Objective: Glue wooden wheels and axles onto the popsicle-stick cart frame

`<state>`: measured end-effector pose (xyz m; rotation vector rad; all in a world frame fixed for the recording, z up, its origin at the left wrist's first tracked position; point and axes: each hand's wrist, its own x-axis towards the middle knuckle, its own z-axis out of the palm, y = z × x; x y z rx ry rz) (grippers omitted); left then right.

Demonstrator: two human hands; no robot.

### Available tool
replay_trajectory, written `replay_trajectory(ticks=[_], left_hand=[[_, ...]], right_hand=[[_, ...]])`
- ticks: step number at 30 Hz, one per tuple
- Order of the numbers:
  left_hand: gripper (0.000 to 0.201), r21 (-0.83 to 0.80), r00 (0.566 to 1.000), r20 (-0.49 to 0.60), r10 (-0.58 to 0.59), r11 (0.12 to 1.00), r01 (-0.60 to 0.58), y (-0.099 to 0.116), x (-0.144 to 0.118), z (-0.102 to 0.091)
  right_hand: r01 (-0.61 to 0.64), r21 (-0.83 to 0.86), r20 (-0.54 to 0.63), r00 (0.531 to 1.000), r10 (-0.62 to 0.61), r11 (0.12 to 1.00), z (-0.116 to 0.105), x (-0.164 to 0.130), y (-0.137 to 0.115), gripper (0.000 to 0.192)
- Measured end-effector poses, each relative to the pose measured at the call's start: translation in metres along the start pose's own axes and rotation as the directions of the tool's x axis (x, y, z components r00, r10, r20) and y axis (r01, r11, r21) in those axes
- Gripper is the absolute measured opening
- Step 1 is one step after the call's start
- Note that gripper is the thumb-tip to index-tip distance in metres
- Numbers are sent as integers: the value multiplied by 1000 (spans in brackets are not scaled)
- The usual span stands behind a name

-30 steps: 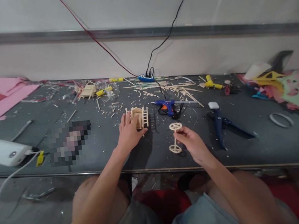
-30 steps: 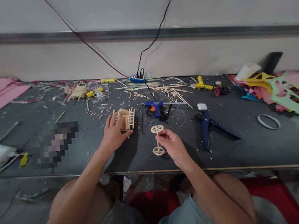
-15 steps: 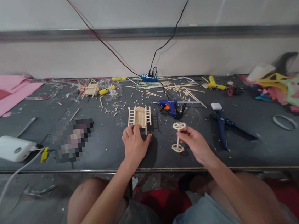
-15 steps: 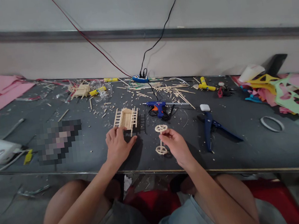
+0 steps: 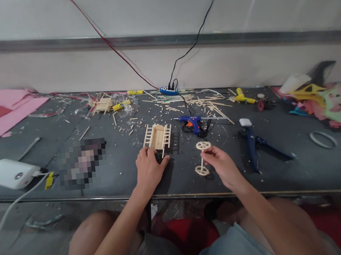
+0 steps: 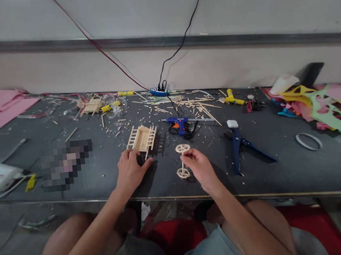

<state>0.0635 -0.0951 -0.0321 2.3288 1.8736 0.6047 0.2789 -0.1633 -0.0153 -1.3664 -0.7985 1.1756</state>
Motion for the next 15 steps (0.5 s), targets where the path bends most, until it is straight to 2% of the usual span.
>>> replay_trajectory(ticks=[4, 8, 12, 15], left_hand=[[40, 36, 999, 13, -41, 999, 41, 0, 2, -1], [33, 39, 999, 3, -37, 999, 37, -5, 3, -3], [29, 31, 999, 36, -21, 999, 20, -11, 5, -4], [28, 27, 1000, 11, -3, 1000, 2, -12, 8, -2]], right_hand=[[-7, 2, -6, 1000, 7, 1000, 0, 0, -1, 23], [-1, 1, -7, 1000, 1, 1000, 1, -1, -4, 22], [-3, 2, -5, 1000, 3, 1000, 2, -2, -7, 22], [3, -13, -6, 1000, -3, 1000, 2, -2, -8, 23]])
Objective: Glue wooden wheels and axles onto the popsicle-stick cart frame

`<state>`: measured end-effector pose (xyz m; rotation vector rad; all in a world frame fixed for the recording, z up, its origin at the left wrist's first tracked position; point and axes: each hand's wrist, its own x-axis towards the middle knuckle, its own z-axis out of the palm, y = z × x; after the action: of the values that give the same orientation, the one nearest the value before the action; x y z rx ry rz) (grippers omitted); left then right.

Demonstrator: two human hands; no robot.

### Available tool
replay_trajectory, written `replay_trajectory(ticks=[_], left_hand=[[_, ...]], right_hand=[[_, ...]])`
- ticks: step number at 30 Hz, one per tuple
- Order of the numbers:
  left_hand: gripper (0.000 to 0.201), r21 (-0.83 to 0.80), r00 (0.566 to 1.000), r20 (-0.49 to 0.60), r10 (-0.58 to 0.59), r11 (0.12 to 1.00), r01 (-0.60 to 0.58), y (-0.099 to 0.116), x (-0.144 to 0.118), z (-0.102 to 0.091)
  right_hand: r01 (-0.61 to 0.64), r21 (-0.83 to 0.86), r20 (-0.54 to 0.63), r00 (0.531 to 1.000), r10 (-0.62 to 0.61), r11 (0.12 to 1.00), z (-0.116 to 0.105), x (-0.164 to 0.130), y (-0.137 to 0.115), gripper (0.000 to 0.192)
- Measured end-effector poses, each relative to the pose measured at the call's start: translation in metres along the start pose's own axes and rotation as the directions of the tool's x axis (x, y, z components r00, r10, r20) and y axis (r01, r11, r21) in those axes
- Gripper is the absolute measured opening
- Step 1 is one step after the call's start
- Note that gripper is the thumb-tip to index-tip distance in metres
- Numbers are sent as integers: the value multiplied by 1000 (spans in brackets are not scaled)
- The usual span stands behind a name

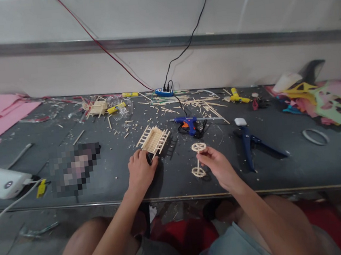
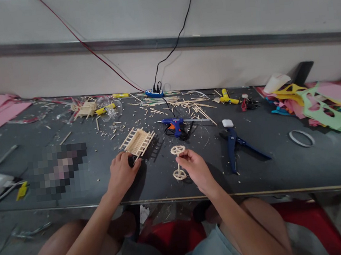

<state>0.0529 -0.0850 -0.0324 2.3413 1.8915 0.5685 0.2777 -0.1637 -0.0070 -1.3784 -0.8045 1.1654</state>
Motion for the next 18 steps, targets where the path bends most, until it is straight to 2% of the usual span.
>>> replay_trajectory(ticks=[9, 13, 16, 18], left_hand=[[18, -165, 997, -77, 26, 985, -39, 2, 13, 9], [26, -291, 994, -106, 16, 956, -46, 4, 19, 8], [30, -470, 994, -75, -74, 882, 30, 10, 22, 1], [32, -656, 982, 7, -186, 741, 145, 16, 22, -5]], right_hand=[[17, 12, 7, 1000, -17, 1000, -2, 0, 2, 20], [11, -6, -7, 1000, -11, 1000, -2, 0, 0, 21], [29, 4, -27, 999, -29, 1000, -2, 0, -1, 22], [59, 19, -47, 997, -58, 998, -3, 1, 0, 21]])
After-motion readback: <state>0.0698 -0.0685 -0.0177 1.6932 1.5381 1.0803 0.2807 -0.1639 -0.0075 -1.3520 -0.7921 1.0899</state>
